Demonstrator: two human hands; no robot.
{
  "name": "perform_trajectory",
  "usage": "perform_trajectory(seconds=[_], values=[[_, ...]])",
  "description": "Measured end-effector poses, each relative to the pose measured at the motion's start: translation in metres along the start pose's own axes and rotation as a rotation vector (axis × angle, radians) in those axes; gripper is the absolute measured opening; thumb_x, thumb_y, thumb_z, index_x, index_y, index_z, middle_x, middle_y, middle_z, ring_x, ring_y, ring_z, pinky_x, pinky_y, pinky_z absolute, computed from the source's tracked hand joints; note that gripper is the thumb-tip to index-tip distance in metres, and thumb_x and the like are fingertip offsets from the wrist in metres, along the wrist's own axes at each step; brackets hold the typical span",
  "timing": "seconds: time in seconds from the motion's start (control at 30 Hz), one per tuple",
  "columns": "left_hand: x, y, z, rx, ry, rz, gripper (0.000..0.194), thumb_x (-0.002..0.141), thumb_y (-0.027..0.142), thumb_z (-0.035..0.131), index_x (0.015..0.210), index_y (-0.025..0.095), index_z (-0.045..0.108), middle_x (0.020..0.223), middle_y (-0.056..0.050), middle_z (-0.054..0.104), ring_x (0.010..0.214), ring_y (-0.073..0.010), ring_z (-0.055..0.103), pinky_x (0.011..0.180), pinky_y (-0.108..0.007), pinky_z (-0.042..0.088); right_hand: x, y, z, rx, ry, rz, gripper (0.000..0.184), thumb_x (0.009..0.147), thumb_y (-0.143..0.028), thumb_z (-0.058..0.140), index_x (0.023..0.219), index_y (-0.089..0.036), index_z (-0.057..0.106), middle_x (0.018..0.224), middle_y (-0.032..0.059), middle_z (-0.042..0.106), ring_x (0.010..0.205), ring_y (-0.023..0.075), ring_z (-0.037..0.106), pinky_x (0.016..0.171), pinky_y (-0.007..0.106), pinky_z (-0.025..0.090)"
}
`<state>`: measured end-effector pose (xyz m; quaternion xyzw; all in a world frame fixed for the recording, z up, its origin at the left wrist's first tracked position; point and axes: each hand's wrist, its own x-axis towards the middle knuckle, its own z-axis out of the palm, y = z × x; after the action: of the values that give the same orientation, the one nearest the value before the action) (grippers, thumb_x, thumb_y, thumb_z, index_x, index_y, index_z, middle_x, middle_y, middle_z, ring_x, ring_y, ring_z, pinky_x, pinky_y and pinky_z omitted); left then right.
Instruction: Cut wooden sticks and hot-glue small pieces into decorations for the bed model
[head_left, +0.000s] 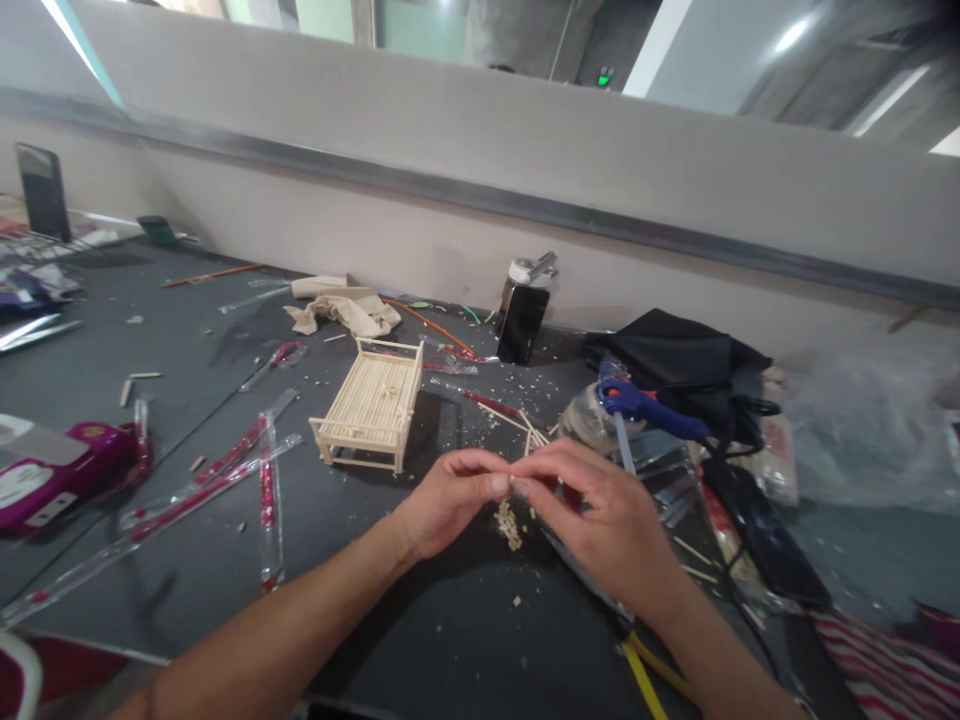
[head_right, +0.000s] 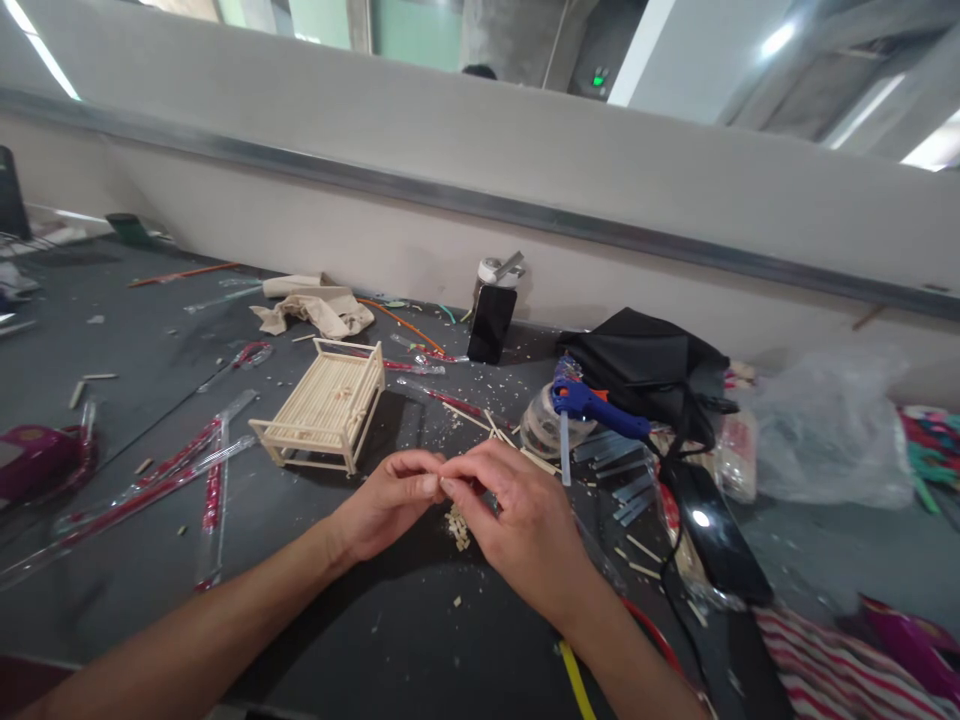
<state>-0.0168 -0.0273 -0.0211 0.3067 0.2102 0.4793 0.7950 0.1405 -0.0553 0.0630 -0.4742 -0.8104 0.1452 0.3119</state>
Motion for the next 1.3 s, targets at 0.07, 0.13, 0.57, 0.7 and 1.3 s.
perform_trajectory(seconds=[0.07,0.13,0.57,0.7,1.3], values=[[0.001,0.0,0.0,-0.004,-0.008,0.004,0.019,0.06,0.028,0.087,0.073,0.018,0.077,0.071,-0.001,0.069,0.071,-0.0117,0.057,0.078,-0.029,0.04,-0.001,-0.001,-0.003,-0.004,0.011,0.015,0.01,0.09,-0.024,0.059,0.093,-0.024,0.068,0.086,-0.0003,0.067,0.075,0.0139,0.062,0.068,0.025,0.047],[0.001,0.0,0.0,-0.025,-0.011,0.012,0.018,0.061,0.029,0.086,0.072,0.017,0.077,0.07,-0.001,0.068,0.071,-0.0117,0.056,0.078,-0.029,0.04,-0.007,-0.002,-0.007,-0.007,0.026,0.049,0.011,0.09,-0.026,0.059,0.098,-0.024,0.067,0.085,0.0,0.067,0.071,0.0136,0.062,0.061,0.023,0.048],[0.006,0.0,-0.003,-0.159,0.018,0.051,0.023,0.062,0.032,0.086,0.075,0.017,0.074,0.062,0.003,0.056,0.064,-0.0095,0.048,0.076,-0.029,0.04,-0.13,0.058,-0.024,-0.352,0.095,0.307,0.022,0.09,-0.042,0.054,0.1,-0.027,0.065,0.084,0.0024,0.073,0.066,0.0196,0.07,0.057,0.029,0.057],[0.006,0.0,-0.003,-0.143,0.009,0.04,0.025,0.062,0.033,0.086,0.076,0.016,0.074,0.06,0.003,0.054,0.063,-0.0093,0.047,0.076,-0.029,0.041,-0.116,0.059,-0.047,-0.537,0.342,0.37,0.038,0.091,-0.044,0.052,0.12,-0.022,0.057,0.091,0.0082,0.069,0.066,0.0225,0.066,0.066,0.037,0.056],[0.007,0.001,-0.004,-0.222,0.051,0.049,0.025,0.063,0.033,0.085,0.077,0.017,0.072,0.06,0.004,0.053,0.063,-0.0091,0.048,0.074,-0.028,0.042,-0.013,0.092,-0.058,-0.587,0.39,0.301,0.045,0.083,-0.028,0.054,0.125,-0.009,0.059,0.101,0.0191,0.068,0.098,0.0359,0.064,0.084,0.049,0.052]])
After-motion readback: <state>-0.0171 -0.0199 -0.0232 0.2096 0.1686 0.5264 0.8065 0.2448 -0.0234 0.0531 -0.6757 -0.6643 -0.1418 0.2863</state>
